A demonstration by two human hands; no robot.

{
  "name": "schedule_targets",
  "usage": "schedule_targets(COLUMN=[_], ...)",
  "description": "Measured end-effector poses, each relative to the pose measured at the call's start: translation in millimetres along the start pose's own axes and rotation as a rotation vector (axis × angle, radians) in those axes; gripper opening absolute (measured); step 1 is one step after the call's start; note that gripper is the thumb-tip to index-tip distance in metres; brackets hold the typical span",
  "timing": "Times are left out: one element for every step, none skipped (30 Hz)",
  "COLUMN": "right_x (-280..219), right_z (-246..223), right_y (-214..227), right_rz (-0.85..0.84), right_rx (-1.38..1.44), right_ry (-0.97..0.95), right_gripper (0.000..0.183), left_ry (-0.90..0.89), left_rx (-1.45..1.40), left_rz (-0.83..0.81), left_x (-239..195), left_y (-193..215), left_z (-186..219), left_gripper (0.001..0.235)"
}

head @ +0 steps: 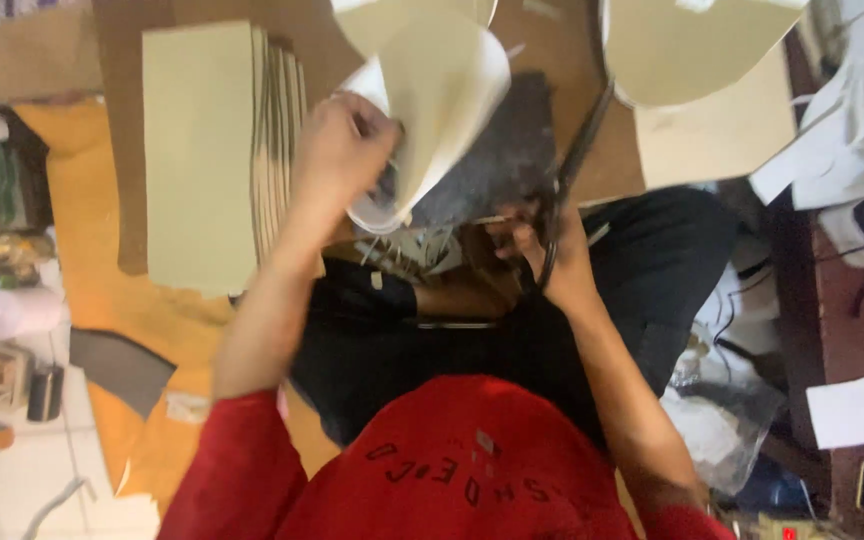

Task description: The person uses scissors to cut a white paper template from a beige cardboard sheet, then stacks the finished piece with others. The process repeats with new sheets, trimming along the template's edge and stacking completed pieces.

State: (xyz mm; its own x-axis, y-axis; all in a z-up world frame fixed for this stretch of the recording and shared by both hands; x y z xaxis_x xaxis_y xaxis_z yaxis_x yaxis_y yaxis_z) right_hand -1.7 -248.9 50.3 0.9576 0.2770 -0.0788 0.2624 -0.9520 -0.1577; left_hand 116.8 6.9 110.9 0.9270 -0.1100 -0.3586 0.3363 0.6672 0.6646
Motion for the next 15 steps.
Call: schedule_targets(right_x=[6,12,18,28,30,34,37,38,39,43,50,56,61,76,91], right_z=[1,8,12,13,12,15,17,20,20,19,20,17,14,20,26], right_y=[-11,-17,-25,-31,-38,-41,-44,-39,-33,-27,-19,-8,5,19,34], right_rz=[-0.104,-0.103,-0.151,-0.196,-0.193,-0.152,-0.110,-0.111,-0.115,-0.121,-0.125,-0.116,-0.107,-0.082,-0.081], right_rx=[0.150,0.162,0.138,0.105,0.108,0.080,0.052,0.052,-0.012,-0.081,-0.085,-0.185,-0.286,-0.293,-0.575], right_ry=[0.043,0.021,0.037,0.067,0.060,-0.021,-0.102,-0.113,-0.098,-0.076,-0.080,-0.042,-0.005,-0.009,-0.055], right_gripper=[0.081,0.081,0.078,0.076,0.076,0.076,0.077,0.077,0.069,0.062,0.062,0.051,0.042,0.042,0.041], left_ry=[-0.037,-0.016,0.030,0.061,0.066,0.107,0.148,0.157,0.154,0.145,0.147,0.003,-0.144,-0.163,-0.239], left_rx=[-0.091,-0.089,-0.174,-0.261,-0.260,-0.328,-0.396,-0.400,-0.441,-0.483,-0.489,-0.217,0.056,0.054,0.217], left_rz=[0.090,0.075,0.063,0.059,0.052,0.082,0.112,0.108,0.085,0.067,0.068,-0.010,-0.084,-0.102,-0.077], left_x=[-15,-28,-42,-51,-61,-70,-80,-88,-96,-103,-104,-101,-99,-84,-70], left_y=[-12,-28,-43,-57,-66,-74,-82,-77,-73,-68,-72,-77,-87,-96,-104], left_z=[-10,-11,-14,-13,-18,-25,-31,-21,-10,2,-8,-3,3,3,10], left_gripper=[0.015,0.015,0.017,0.018,0.018,0.015,0.011,0.011,0.014,0.018,0.018,0.021,0.028,0.028,0.029])
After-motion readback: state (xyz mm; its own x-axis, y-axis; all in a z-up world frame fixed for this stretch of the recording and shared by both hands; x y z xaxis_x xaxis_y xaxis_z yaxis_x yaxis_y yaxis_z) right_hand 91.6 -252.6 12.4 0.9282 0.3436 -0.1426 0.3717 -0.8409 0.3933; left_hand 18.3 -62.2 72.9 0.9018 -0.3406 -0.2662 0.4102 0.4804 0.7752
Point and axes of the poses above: each hand's wrist, its own x-axis towards the middle knuckle, its own y-axis out of the back of the hand, z = x × y, the point moved 6 cm from there along x, towards the middle knuckle, and after that the axes turned 12 degrees about -z, right-handed, at the moved point
